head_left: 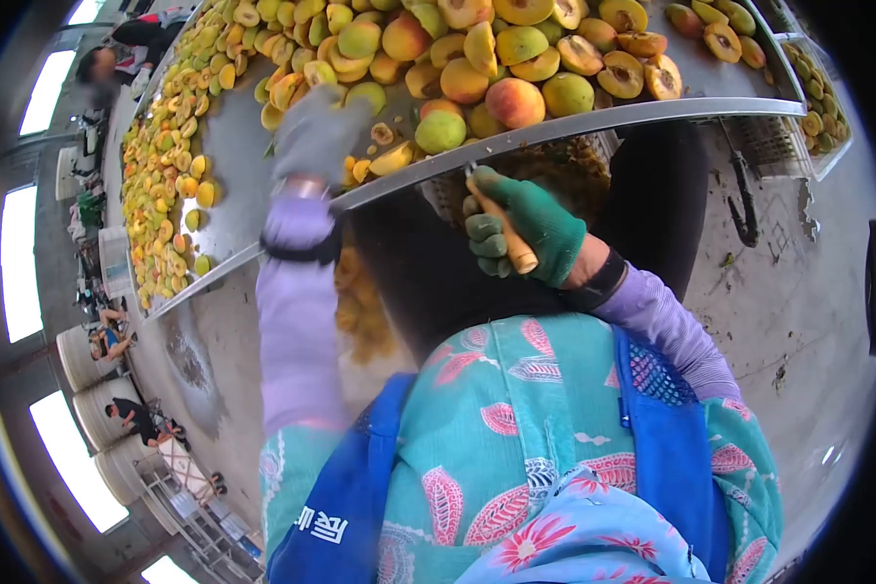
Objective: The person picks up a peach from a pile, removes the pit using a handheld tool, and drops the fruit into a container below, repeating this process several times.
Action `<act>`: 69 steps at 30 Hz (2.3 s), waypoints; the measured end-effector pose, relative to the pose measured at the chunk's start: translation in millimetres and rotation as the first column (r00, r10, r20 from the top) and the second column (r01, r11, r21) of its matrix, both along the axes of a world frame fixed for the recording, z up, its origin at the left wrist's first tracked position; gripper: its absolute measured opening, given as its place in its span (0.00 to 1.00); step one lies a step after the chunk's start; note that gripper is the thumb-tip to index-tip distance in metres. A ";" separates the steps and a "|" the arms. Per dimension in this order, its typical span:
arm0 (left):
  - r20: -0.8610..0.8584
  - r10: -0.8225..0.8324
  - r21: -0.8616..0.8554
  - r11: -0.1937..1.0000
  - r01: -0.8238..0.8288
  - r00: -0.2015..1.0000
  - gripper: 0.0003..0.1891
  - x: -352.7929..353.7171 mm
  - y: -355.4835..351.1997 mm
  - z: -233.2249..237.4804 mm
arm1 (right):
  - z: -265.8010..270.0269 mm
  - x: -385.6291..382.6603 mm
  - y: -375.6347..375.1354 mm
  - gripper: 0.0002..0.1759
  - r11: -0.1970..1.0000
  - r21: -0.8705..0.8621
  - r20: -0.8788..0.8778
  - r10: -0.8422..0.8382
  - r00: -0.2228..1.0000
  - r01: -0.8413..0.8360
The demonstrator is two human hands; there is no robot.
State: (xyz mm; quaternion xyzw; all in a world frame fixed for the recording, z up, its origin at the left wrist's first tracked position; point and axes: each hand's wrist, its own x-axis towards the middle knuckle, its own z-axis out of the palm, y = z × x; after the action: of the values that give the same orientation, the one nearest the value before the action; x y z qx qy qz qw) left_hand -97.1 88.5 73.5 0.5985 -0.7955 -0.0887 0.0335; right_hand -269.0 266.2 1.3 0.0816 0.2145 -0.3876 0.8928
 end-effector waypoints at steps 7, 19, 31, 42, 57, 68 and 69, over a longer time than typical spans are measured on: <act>-0.508 -0.019 0.414 0.872 0.263 0.861 0.22 22.2 -65.2 -59.0 | 22.8 7.7 -10.9 0.21 0.905 -0.419 -0.661 -0.358 0.659 0.072; -0.973 0.171 0.205 0.946 0.251 0.153 0.21 -31.6 72.6 -40.2 | 10.9 33.0 -30.5 0.24 0.721 -0.592 -0.780 -0.626 0.028 -0.360; -0.954 0.136 0.192 0.961 0.197 0.267 0.20 -37.1 59.6 -43.1 | 24.3 40.6 -29.0 0.22 0.849 -0.526 -0.678 -0.392 0.622 -0.039; -0.856 0.517 0.483 0.815 0.320 -0.025 0.19 -32.6 79.1 -28.1 | 26.8 31.7 -22.0 0.22 0.898 -0.411 0.385 0.016 0.923 0.156; 0.104 -0.167 -0.120 0.977 0.179 0.980 0.23 -38.1 65.5 -24.3 | 17.7 -4.7 2.3 0.18 0.976 -0.115 -0.256 -0.209 0.944 0.184; -0.904 0.406 0.418 0.770 0.482 0.134 0.24 -23.1 59.5 -48.1 | 18.5 24.1 -32.2 0.31 0.736 -0.566 -0.822 -0.536 0.192 -0.370; -0.767 0.636 0.508 0.683 0.525 -0.084 0.27 -25.1 69.3 -45.4 | 8.6 26.7 -30.8 0.30 0.674 -0.633 -0.764 -0.623 0.169 -0.381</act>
State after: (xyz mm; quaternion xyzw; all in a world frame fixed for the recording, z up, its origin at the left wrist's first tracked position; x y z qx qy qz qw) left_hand -122.2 157.8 28.0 0.3170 -0.3471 -0.8010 0.3707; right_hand -242.3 235.5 9.9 -0.5252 0.5502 -0.4727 0.4450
